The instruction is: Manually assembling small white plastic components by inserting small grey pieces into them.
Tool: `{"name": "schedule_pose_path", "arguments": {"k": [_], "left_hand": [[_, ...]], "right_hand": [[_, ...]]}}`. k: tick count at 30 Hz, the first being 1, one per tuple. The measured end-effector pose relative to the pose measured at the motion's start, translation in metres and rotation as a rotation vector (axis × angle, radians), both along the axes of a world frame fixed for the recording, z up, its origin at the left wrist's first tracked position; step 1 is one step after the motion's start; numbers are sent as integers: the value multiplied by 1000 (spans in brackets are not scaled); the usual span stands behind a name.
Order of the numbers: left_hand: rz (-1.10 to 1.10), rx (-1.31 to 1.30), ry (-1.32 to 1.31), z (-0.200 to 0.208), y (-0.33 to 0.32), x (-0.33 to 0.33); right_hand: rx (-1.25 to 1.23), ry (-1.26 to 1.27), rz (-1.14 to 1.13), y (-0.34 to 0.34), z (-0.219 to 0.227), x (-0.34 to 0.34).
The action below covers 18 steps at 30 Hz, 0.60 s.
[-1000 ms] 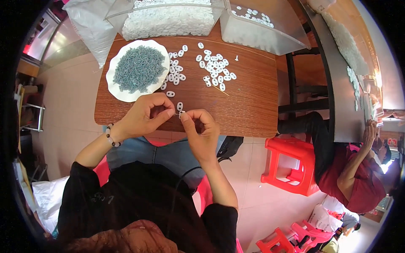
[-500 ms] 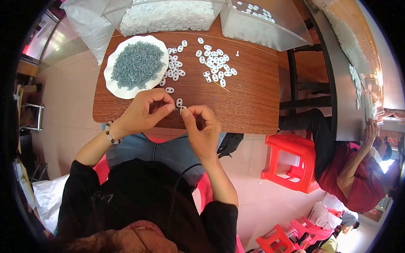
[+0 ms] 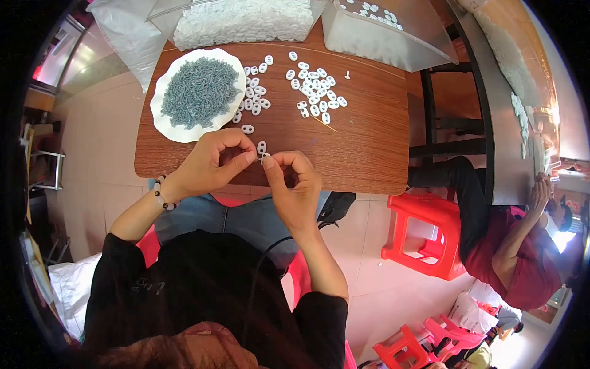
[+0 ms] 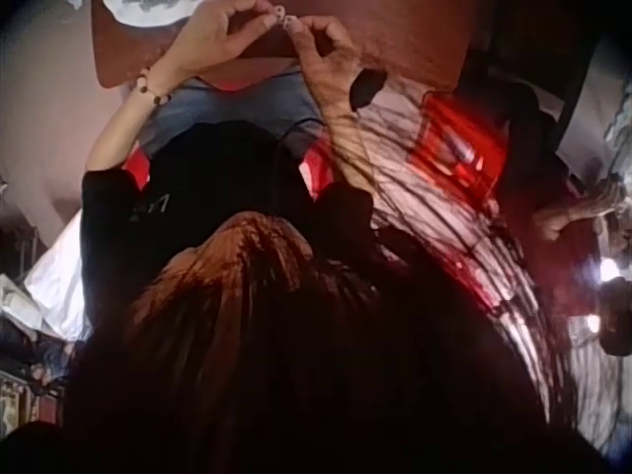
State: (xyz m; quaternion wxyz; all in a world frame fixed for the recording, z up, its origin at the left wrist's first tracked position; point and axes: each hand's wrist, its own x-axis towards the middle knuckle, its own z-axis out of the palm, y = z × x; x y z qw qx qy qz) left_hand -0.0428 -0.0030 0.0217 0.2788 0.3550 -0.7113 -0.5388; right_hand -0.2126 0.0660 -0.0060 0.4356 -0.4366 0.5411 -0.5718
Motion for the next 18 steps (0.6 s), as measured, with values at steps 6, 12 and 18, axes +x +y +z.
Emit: {"name": "schedule_pose_path", "arguments": {"k": [6, 12, 18], "left_hand": [[1, 16, -9, -3, 1, -1], [-2, 19, -16, -1, 1, -2], [8, 47, 12, -5, 3, -1]], "right_hand": [[-4, 14, -1, -1, -2, 1], [27, 41, 29, 2, 0, -2], [49, 28, 31, 0, 0, -1]]}}
